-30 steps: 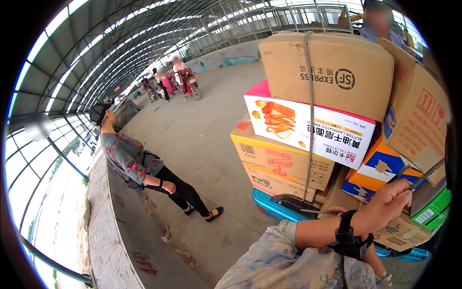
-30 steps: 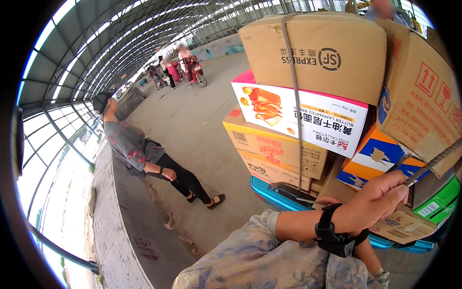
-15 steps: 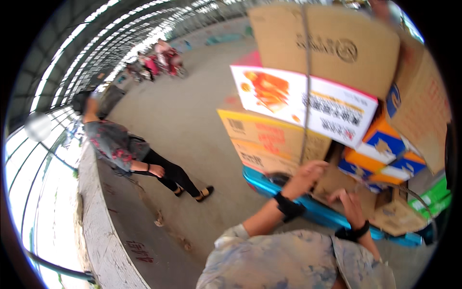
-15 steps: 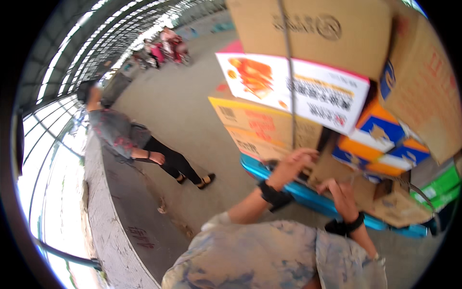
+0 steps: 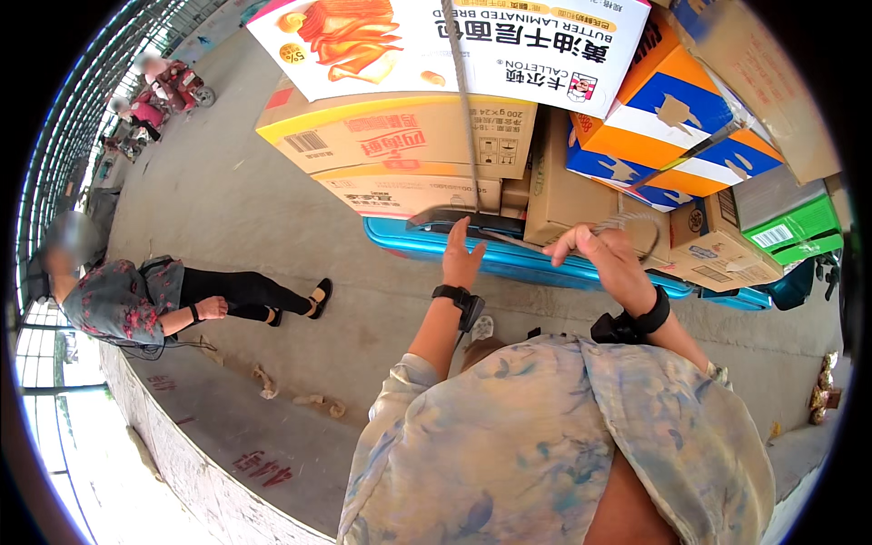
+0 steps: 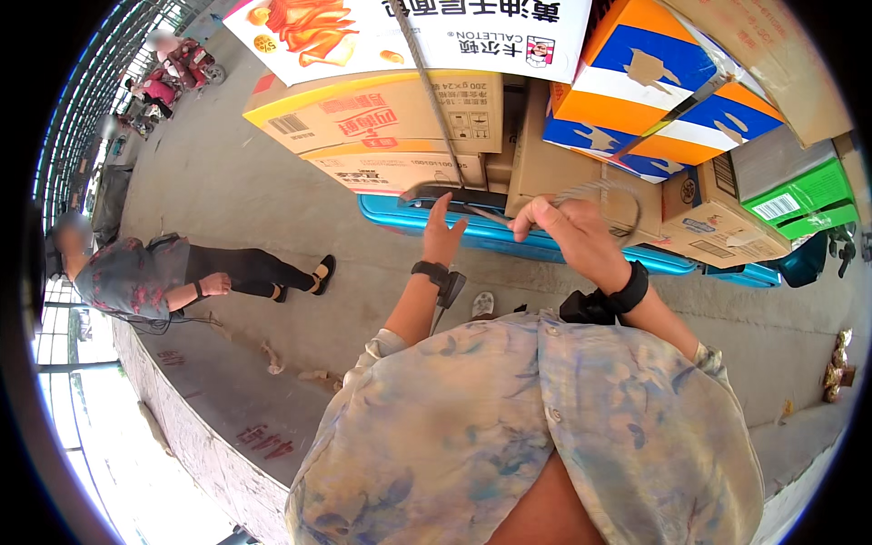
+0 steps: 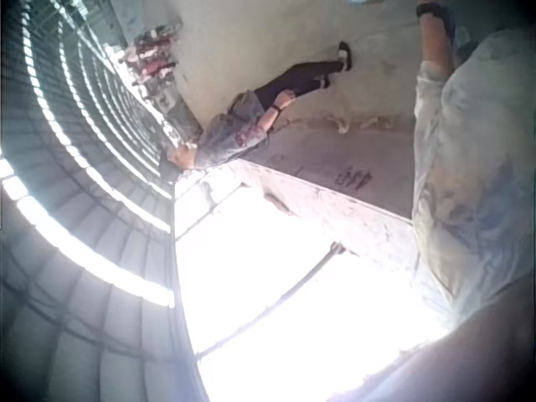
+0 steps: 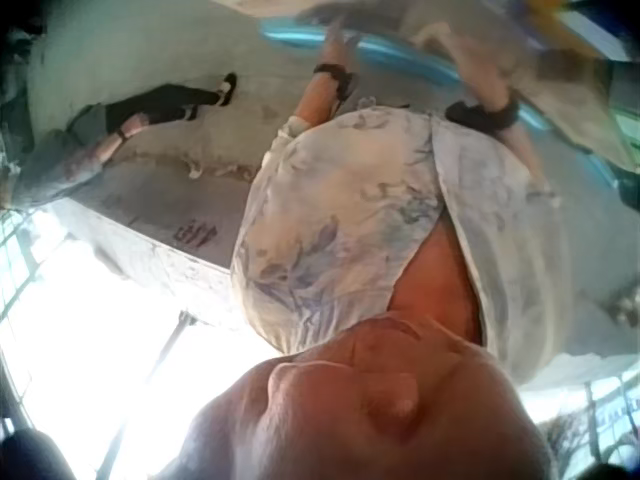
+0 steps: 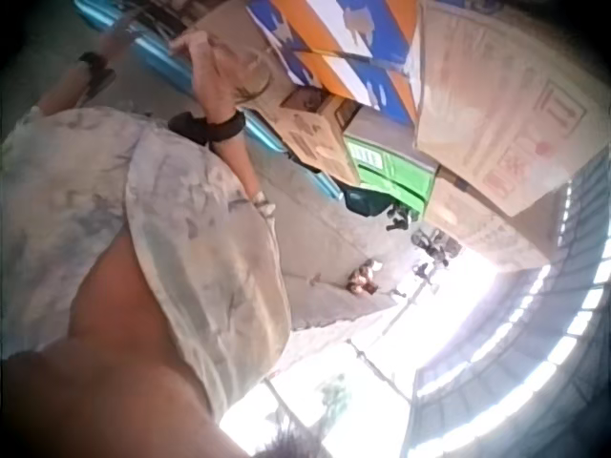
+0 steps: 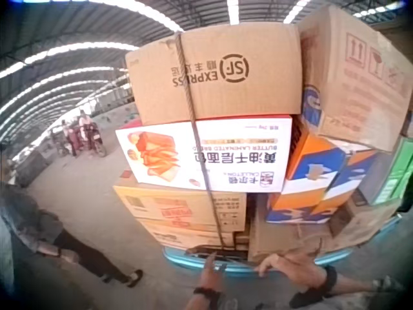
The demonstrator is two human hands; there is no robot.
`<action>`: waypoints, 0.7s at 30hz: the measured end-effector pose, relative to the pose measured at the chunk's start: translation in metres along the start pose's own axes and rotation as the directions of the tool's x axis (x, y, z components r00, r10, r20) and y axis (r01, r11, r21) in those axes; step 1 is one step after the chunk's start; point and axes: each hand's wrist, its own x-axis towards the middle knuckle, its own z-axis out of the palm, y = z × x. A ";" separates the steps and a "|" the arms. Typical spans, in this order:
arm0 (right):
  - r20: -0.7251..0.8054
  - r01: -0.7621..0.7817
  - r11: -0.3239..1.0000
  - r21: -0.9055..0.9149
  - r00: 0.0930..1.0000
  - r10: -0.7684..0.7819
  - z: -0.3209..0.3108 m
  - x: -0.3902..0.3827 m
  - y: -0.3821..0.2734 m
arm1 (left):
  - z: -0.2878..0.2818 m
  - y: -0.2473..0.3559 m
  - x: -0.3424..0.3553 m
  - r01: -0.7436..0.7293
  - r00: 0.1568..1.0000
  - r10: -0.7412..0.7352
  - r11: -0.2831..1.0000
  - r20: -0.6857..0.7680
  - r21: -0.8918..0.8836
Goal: The person secures a stack of cardboard boxes onto the back of a three-wheeled vehicle using a rope, looping the rope over the boxes and tying it down.
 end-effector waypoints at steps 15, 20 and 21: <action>-0.190 -0.004 0.914 0.405 0.978 0.089 0.019 0.041 0.011 | 0.013 0.001 0.038 0.139 0.989 -0.131 0.982 0.072 -0.129; -0.169 -0.067 0.606 0.793 0.931 0.324 0.029 0.068 0.049 | 0.012 -0.008 0.055 0.371 0.922 -0.369 0.759 0.116 -0.535; -0.187 -0.084 0.617 0.782 0.914 0.360 0.031 0.070 0.052 | 0.011 -0.008 0.057 0.369 0.927 -0.350 0.793 0.134 -0.485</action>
